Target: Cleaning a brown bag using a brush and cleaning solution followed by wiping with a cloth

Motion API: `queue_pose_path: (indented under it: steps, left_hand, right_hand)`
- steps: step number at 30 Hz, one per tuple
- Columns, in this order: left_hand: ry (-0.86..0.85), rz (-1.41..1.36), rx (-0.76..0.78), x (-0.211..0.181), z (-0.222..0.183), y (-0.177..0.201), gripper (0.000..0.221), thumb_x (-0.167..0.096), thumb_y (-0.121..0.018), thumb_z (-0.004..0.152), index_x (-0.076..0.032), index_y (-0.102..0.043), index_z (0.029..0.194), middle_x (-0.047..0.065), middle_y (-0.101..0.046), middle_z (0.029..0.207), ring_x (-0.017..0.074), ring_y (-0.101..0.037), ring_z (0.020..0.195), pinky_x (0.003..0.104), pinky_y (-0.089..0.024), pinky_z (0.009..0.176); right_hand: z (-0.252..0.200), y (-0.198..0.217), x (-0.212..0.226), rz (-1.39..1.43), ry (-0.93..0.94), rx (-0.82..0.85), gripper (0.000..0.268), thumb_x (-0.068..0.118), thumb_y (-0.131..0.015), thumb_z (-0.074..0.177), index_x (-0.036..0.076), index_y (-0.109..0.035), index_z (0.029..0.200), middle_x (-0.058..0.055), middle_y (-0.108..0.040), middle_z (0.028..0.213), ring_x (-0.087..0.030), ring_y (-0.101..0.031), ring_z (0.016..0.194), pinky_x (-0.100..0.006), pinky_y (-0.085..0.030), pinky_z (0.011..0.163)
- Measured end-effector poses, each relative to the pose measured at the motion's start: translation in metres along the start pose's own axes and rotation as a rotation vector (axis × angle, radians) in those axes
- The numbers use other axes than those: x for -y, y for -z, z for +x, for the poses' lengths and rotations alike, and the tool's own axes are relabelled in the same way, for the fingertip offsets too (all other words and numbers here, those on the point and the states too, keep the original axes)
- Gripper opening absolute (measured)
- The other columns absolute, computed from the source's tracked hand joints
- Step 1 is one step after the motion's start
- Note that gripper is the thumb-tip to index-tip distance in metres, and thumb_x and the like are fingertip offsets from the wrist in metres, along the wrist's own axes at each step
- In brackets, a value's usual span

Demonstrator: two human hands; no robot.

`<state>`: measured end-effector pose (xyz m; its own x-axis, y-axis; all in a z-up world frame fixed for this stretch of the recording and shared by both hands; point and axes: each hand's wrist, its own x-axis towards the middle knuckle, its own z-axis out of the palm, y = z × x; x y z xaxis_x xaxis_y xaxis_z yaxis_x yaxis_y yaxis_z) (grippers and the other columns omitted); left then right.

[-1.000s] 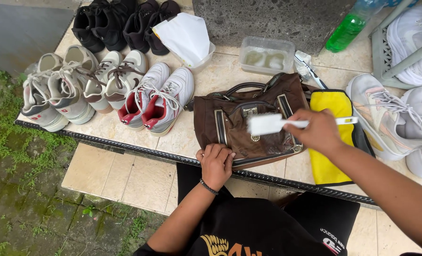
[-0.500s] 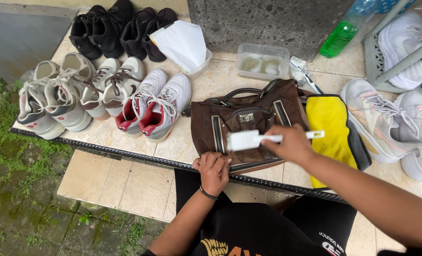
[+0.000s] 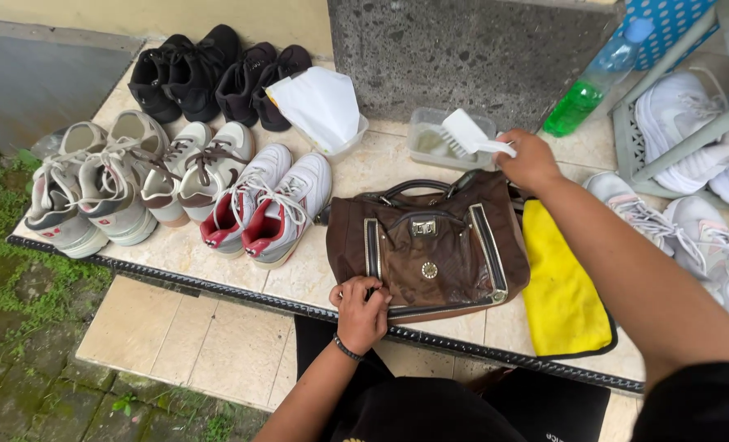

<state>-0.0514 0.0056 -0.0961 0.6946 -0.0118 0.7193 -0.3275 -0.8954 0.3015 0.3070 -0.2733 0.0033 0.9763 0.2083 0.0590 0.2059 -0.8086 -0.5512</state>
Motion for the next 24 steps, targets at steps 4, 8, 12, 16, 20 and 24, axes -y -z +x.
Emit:
queue_pose_path:
  steps: [4, 8, 12, 16, 20, 24]
  left_hand:
    - [-0.034, 0.017, -0.003, -0.010, 0.023, 0.020, 0.015, -0.029, -0.051, 0.106, -0.023, -0.050, 0.092, -0.001, -0.051, 0.113, 0.0239, -0.053, 0.112, 0.045, -0.028, 0.090]
    - [-0.031, -0.037, -0.030, -0.011, 0.030, 0.025, 0.008, -0.013, -0.056, 0.090, -0.015, -0.052, 0.084, 0.007, -0.064, 0.123, 0.0271, -0.063, 0.117, 0.043, -0.023, 0.105]
    - [-0.017, -0.060, -0.032, -0.008, 0.023, 0.019, 0.006, -0.014, -0.057, 0.089, -0.014, -0.053, 0.084, 0.008, -0.065, 0.127, 0.0291, -0.063, 0.121, 0.046, -0.023, 0.106]
    - [-0.012, -0.051, -0.052, -0.007, 0.018, 0.017, 0.007, -0.017, -0.056, 0.092, -0.016, -0.056, 0.085, 0.007, -0.064, 0.129, 0.0288, -0.062, 0.121, 0.045, -0.022, 0.107]
    - [-0.006, 0.004, -0.089, -0.006, 0.015, 0.014, 0.008, -0.022, -0.059, 0.092, -0.018, -0.058, 0.085, 0.004, -0.064, 0.130, 0.0266, -0.061, 0.121, 0.044, -0.023, 0.105]
    - [-0.001, 0.022, -0.107, -0.006, 0.014, 0.013, 0.008, -0.024, -0.060, 0.092, -0.020, -0.060, 0.085, 0.003, -0.065, 0.129, 0.0263, -0.061, 0.120, 0.044, -0.023, 0.104]
  right_hand:
    - [0.032, -0.029, 0.001, -0.091, -0.006, -0.015, 0.029, 0.028, -0.075, 0.087, 0.024, -0.074, 0.116, -0.012, -0.076, 0.100, -0.034, -0.071, 0.105, -0.047, -0.056, 0.090]
    - [0.038, -0.028, 0.037, -0.139, -0.188, 0.050, 0.029, 0.028, -0.072, 0.085, 0.028, -0.075, 0.114, -0.010, -0.075, 0.112, -0.032, -0.070, 0.104, -0.040, -0.052, 0.089]
    - [0.040, -0.029, 0.052, -0.170, -0.305, 0.139, 0.028, 0.027, -0.070, 0.088, 0.030, -0.074, 0.115, -0.006, -0.073, 0.118, -0.029, -0.068, 0.111, -0.039, -0.051, 0.094]
    - [0.034, -0.029, 0.061, -0.250, -0.284, 0.174, 0.026, 0.029, -0.067, 0.089, 0.030, -0.073, 0.115, -0.008, -0.073, 0.120, -0.033, -0.067, 0.114, -0.040, -0.051, 0.095]
    - [0.025, -0.026, 0.069, -0.230, -0.315, 0.209, 0.031, 0.025, -0.067, 0.090, 0.030, -0.073, 0.119, -0.008, -0.070, 0.125, -0.032, -0.068, 0.111, -0.040, -0.054, 0.089]
    - [0.027, -0.027, 0.055, -0.213, -0.270, 0.180, 0.029, 0.026, -0.068, 0.086, 0.030, -0.075, 0.114, -0.008, -0.072, 0.121, -0.030, -0.067, 0.112, -0.038, -0.052, 0.092]
